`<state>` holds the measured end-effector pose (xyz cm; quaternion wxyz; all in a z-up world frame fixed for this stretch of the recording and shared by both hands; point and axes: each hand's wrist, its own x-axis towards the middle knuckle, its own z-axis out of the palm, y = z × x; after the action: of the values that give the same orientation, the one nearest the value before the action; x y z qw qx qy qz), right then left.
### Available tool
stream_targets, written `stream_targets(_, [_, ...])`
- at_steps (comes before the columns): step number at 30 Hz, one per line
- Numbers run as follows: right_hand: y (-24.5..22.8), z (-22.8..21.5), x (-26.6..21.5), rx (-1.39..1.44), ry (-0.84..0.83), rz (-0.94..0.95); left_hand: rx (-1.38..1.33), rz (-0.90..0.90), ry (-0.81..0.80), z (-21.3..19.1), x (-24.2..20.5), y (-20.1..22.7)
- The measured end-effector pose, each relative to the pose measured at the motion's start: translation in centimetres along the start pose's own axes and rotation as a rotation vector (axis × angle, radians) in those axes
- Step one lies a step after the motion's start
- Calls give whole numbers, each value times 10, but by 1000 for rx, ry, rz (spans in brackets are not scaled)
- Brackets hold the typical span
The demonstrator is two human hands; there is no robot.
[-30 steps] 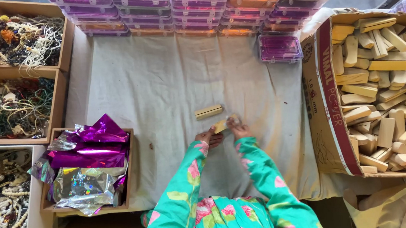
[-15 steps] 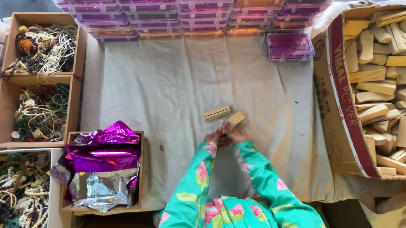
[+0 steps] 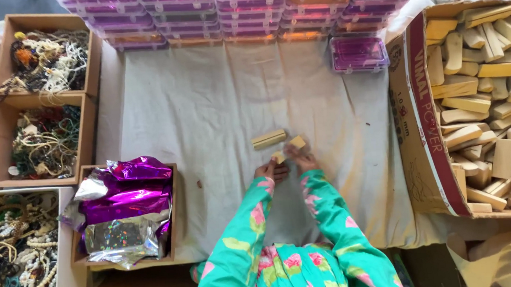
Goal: The person picks up small wooden blocks from a cardboard box and wipes them with a white cloth. They then place the blocks onto a sheet of shiny purple foil and wrap them into a cylindrical shape. The wrapped package is placed on the table, and the person repeats the process with another block.
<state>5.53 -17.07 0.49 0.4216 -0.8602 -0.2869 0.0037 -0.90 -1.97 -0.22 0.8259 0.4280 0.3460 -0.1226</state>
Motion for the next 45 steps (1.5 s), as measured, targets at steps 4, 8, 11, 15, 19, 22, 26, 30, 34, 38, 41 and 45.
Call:
stream_targets(4, [52,8,-37,824,182,442,34,-26,12,2,-4,13])
stream_targets(8, [90,-26,-8,863,239,498,484,419,389,15,-41,34])
stream_targets(11, [25,-53,-22,599,250,429,849,948,485,28,-80,68])
stream_targets(15, [41,-45,-37,787,372,580,1239,1198,250,21,-27,54])
stream_targets(19, [69,-22,-43,1207,615,869,1198,1055,213,25,-26,41])
stream_targets(22, [50,-8,-36,1634,507,1018,1018,993,248,35,-51,39])
stream_targets(26, [66,20,-28,1545,403,886,1145,970,144,40,-89,47])
stream_targets(30, [-21,-40,7,1310,337,763,1159,894,11,31,-104,42])
stream_targets(34, [-3,-26,3,1415,370,693,975,926,-166,27,-108,47])
stream_targets(38, [-64,-33,-7,1319,230,757,998,981,-23,24,-118,61])
stream_targets(41, [-106,-42,-5,1182,180,789,1016,1069,198,37,-134,88])
stream_targets(45, [-51,-8,-15,1111,217,768,859,1136,236,42,-145,107])
